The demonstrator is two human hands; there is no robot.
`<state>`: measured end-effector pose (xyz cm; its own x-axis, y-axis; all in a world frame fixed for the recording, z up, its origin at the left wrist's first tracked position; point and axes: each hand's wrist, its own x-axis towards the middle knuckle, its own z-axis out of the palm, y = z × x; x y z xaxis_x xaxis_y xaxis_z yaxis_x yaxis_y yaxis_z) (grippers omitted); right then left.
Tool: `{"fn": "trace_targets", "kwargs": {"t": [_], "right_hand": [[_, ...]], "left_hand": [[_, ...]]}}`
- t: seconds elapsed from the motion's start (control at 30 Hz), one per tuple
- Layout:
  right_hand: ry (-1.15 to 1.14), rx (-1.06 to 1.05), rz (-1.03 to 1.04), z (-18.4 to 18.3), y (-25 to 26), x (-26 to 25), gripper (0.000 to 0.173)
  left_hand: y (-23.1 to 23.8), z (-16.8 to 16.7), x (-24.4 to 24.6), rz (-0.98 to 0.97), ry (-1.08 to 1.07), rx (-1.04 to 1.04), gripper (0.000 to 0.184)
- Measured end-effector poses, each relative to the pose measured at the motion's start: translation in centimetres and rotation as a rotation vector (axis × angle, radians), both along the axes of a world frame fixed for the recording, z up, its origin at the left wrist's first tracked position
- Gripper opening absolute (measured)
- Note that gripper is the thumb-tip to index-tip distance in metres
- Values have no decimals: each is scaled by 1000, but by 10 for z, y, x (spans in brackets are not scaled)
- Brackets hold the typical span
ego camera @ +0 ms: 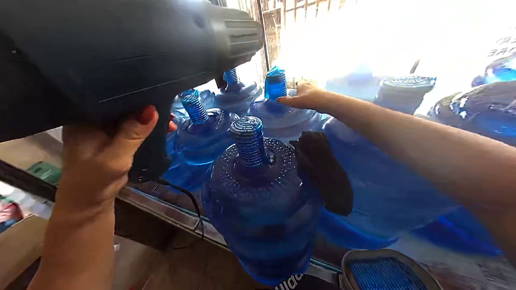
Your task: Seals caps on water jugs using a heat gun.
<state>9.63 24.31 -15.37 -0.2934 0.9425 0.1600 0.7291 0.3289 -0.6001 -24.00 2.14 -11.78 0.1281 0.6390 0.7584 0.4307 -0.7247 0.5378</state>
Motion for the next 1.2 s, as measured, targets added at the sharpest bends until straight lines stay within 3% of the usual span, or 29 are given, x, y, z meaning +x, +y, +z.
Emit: {"fn": "trace_targets", "kwargs": {"t": [0.1, 0.23, 0.4, 0.6, 0.77, 0.87, 1.0, 1.2], "right_hand": [[219, -156, 4, -7, 32, -19, 76], [374, -52, 50, -32, 74, -31, 64], [240, -29, 66, -36, 87, -22, 64], [146, -77, 98, -30, 76, -17, 57], [147, -103, 126, -38, 88, -12, 59], [94, -110, 123, -39, 91, -11, 62], [2, -58, 92, -43, 92, -10, 67], [-83, -83, 74, -44, 89, -8, 68]], "left_hand": [[20, -3, 9, 52, 73, 29, 36], [43, 9, 33, 103, 186, 98, 30], [79, 24, 53, 76, 279, 57, 39], [103, 41, 83, 344, 505, -51, 38], [105, 51, 93, 289, 464, -87, 32], [86, 44, 82, 172, 428, -68, 35], [70, 25, 71, 217, 493, -13, 41], [106, 15, 86, 258, 635, 126, 47]]}}
